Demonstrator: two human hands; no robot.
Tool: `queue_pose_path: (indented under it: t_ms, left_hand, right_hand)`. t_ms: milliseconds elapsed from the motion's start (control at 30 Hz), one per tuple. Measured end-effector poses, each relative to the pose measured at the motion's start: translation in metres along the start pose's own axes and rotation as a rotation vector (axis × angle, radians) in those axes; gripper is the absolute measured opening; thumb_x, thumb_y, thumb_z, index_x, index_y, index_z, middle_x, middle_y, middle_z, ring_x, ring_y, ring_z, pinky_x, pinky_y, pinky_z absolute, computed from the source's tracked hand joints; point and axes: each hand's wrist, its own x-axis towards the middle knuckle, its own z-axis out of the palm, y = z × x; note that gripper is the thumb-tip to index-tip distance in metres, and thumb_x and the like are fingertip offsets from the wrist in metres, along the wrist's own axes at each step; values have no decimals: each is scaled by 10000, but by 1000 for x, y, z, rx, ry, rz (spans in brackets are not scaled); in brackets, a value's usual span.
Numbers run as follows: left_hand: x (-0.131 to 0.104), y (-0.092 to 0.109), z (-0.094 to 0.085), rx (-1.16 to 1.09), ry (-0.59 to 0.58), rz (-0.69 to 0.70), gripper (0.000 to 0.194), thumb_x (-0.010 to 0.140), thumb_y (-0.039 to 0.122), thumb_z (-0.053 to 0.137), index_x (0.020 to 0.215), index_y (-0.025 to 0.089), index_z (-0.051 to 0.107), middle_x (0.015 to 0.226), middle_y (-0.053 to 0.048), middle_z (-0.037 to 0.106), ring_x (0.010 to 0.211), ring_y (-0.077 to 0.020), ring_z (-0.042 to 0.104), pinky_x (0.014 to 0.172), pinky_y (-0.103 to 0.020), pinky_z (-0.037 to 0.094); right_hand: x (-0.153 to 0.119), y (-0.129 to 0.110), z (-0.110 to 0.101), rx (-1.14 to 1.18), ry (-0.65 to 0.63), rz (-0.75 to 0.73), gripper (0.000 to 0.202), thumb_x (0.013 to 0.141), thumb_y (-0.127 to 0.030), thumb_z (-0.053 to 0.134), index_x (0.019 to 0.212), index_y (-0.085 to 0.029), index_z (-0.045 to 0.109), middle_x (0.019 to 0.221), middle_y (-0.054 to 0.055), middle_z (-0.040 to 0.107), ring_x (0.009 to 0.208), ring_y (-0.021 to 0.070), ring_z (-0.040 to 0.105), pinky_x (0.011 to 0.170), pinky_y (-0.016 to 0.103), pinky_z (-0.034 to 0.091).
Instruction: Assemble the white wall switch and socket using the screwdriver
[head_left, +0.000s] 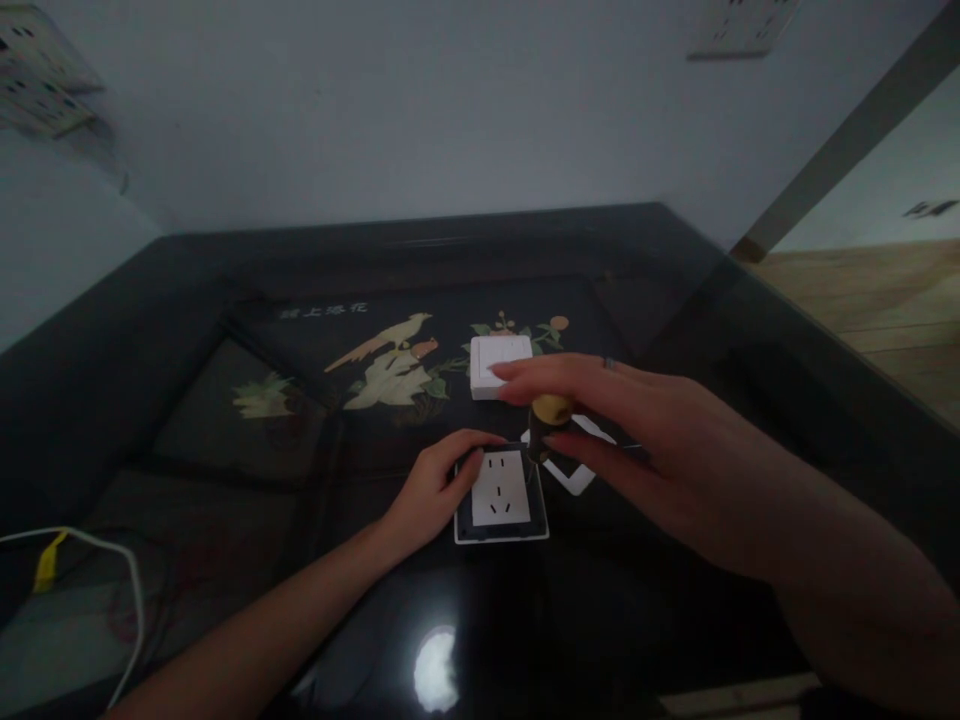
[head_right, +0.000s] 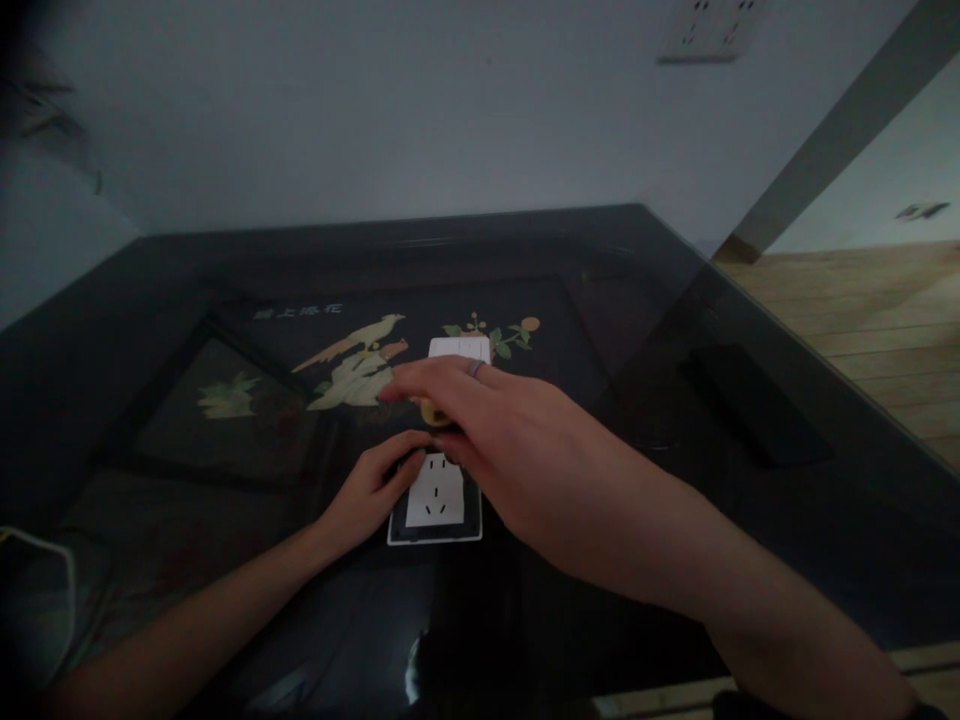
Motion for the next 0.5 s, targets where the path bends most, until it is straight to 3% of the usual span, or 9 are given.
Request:
queue_pose_path:
  t_ms: [100, 233, 300, 367, 433, 500]
  left_hand:
    - [0, 0, 0, -2, -5, 8, 261, 967, 220, 464, 1131, 209, 666, 1119, -47, 717, 1054, -208, 650, 930, -339, 487]
    - [-1, 0, 0, -2, -8, 5, 264, 964, 218, 465, 1134, 207, 666, 1117, -52, 717, 1046, -215, 652, 919, -342, 493]
    - [-1, 0, 0, 0, -9, -2, 264, 967, 218, 463, 1134, 212, 666, 1110, -50, 717, 1033, -211, 653, 905, -339, 495]
    - [-1, 0, 0, 0, -11, -8, 260, 970, 219, 464, 1132, 214, 667, 1109, -47, 717, 1030, -208, 652, 901, -337, 493]
    - [-1, 0, -1, -2, -11, -8, 259, 969, 219, 466, 1131, 215, 667, 1112, -47, 717, 1035, -209, 652, 904, -339, 490]
    - [-1, 0, -1, -6, -9, -1, 259, 963, 219, 471, 1133, 214, 667, 1114, -48, 716, 1042, -212, 650, 913, -344, 487]
  right_hand:
    - [1, 1, 5, -82, 43, -5, 230, 924, -170, 583, 1145, -151, 645, 1274, 141, 631, 1146, 234, 627, 906, 359, 555]
    - [3, -1, 12, -188, 143, 28, 150, 927, -228, 592, 1009, -186, 711, 932, 77, 653, 805, 196, 661, 634, 298, 564]
    - [3, -2, 9, -121, 116, 36, 214, 943, -158, 546, 1108, -184, 678, 926, 47, 678, 821, 163, 672, 682, 257, 564]
    - [1, -2, 3, -26, 51, 20, 298, 953, -93, 488, 1219, -152, 609, 1062, 51, 713, 972, 137, 681, 835, 226, 552]
    - [-1, -1, -2, 15, -8, -20, 293, 959, -83, 458, 1210, -136, 600, 1204, 74, 693, 1120, 137, 644, 944, 230, 515]
    - [-1, -1, -1, -49, 17, -33, 226, 963, -154, 493, 1124, -160, 651, 1262, 102, 655, 1108, 184, 647, 919, 299, 539]
